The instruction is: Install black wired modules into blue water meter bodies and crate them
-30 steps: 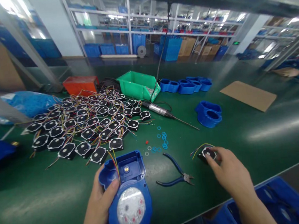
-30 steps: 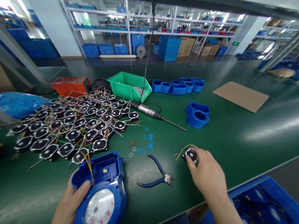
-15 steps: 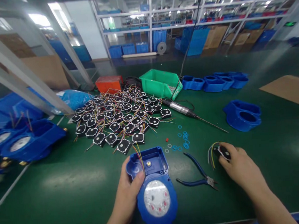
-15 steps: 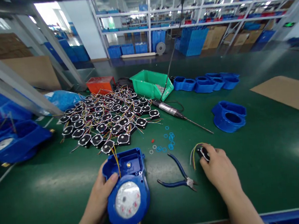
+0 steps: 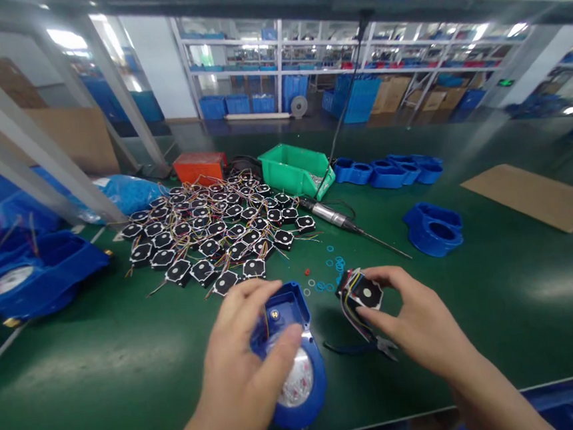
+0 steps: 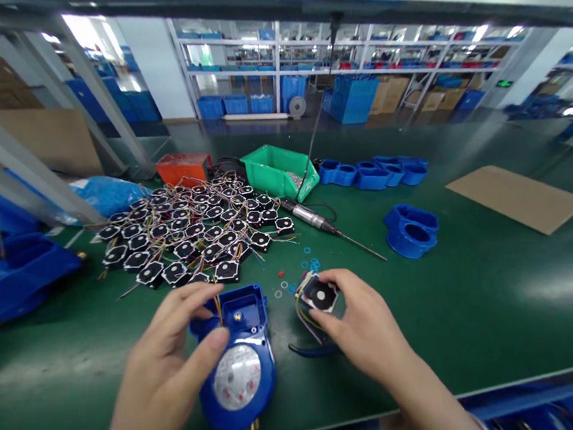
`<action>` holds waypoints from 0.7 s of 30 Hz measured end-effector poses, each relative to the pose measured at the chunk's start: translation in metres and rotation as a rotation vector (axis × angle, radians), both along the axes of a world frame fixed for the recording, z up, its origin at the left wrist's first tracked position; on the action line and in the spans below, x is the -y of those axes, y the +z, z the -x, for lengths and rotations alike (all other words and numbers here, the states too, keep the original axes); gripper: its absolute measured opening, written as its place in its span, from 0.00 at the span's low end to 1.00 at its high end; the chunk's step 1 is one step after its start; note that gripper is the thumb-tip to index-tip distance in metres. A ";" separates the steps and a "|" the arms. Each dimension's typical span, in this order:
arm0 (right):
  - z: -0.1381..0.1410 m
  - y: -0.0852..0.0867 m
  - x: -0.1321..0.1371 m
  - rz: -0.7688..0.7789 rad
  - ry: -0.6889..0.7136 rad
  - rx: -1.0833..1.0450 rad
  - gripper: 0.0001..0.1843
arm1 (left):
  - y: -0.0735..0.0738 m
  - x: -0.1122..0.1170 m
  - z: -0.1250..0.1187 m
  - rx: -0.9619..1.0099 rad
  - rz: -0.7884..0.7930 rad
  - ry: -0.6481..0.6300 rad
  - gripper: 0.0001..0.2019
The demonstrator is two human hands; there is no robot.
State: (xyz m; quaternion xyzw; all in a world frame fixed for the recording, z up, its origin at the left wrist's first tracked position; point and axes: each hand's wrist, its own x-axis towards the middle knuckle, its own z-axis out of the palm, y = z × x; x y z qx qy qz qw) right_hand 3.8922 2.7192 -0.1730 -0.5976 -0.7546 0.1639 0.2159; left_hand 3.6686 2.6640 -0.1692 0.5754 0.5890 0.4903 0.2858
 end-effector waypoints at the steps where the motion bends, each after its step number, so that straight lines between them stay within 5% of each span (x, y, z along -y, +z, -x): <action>1: 0.011 0.008 0.003 -0.057 0.089 -0.004 0.21 | 0.005 -0.004 -0.006 -0.048 -0.017 -0.063 0.18; 5: 0.047 0.032 0.008 -0.274 0.354 -0.028 0.16 | 0.014 -0.014 -0.017 -0.248 -0.166 -0.070 0.14; 10: 0.064 0.044 0.003 -0.340 0.444 -0.028 0.16 | 0.022 -0.006 0.000 -0.363 -0.295 0.065 0.07; 16: 0.075 0.026 -0.015 -0.268 0.531 -0.027 0.14 | 0.021 -0.010 0.031 -0.220 0.152 0.016 0.11; 21: 0.078 0.012 -0.020 -0.276 0.586 0.014 0.12 | -0.003 -0.023 0.030 -0.522 0.428 0.064 0.11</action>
